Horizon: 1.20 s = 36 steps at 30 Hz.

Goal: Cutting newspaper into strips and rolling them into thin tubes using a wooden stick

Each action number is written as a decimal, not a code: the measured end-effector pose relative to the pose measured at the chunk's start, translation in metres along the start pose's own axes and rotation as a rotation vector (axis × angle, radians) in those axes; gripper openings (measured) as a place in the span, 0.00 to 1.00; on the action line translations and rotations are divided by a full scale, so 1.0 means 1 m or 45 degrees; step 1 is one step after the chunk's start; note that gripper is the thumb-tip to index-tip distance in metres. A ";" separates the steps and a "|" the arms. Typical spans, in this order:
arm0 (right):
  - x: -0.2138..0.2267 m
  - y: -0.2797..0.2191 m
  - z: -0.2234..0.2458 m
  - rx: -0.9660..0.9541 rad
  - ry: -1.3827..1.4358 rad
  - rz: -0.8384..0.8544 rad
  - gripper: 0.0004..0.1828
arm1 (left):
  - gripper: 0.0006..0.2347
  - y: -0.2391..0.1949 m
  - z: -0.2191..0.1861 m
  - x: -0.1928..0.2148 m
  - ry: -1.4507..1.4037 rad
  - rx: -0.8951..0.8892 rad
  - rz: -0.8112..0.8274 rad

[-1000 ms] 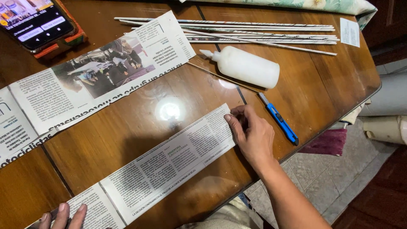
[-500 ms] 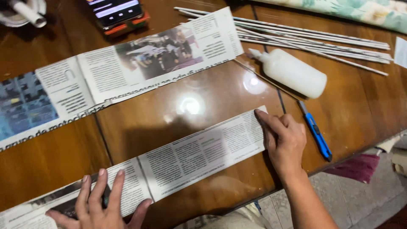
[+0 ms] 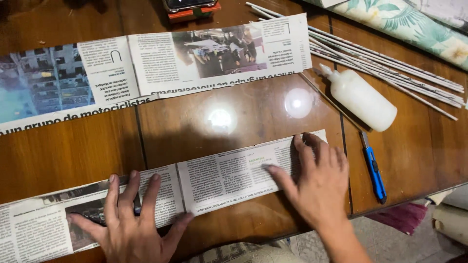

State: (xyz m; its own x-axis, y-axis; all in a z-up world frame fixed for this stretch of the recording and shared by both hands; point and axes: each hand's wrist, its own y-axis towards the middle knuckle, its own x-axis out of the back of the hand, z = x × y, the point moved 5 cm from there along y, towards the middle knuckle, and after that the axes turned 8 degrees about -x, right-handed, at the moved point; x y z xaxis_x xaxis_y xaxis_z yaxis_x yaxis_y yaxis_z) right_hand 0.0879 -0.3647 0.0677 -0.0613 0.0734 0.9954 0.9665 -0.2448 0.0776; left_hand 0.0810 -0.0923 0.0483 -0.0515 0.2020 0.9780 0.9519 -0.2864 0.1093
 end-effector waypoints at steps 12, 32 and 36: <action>-0.031 -0.018 0.021 -0.119 0.325 0.220 0.29 | 0.26 0.003 -0.004 0.000 -0.124 0.040 -0.152; -0.019 -0.022 0.051 0.163 0.264 0.170 0.39 | 0.27 0.008 -0.003 0.004 -0.057 -0.007 -0.138; -0.020 -0.024 0.055 0.184 0.175 0.217 0.51 | 0.28 0.009 -0.001 0.007 -0.078 0.012 -0.120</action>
State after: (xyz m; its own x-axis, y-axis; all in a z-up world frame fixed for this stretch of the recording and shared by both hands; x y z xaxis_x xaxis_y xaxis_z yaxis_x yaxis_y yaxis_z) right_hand 0.0800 -0.3069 0.0429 0.0819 -0.0917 0.9924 0.9907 -0.1011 -0.0911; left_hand 0.0888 -0.0944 0.0563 -0.1226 0.2845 0.9508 0.9465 -0.2546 0.1983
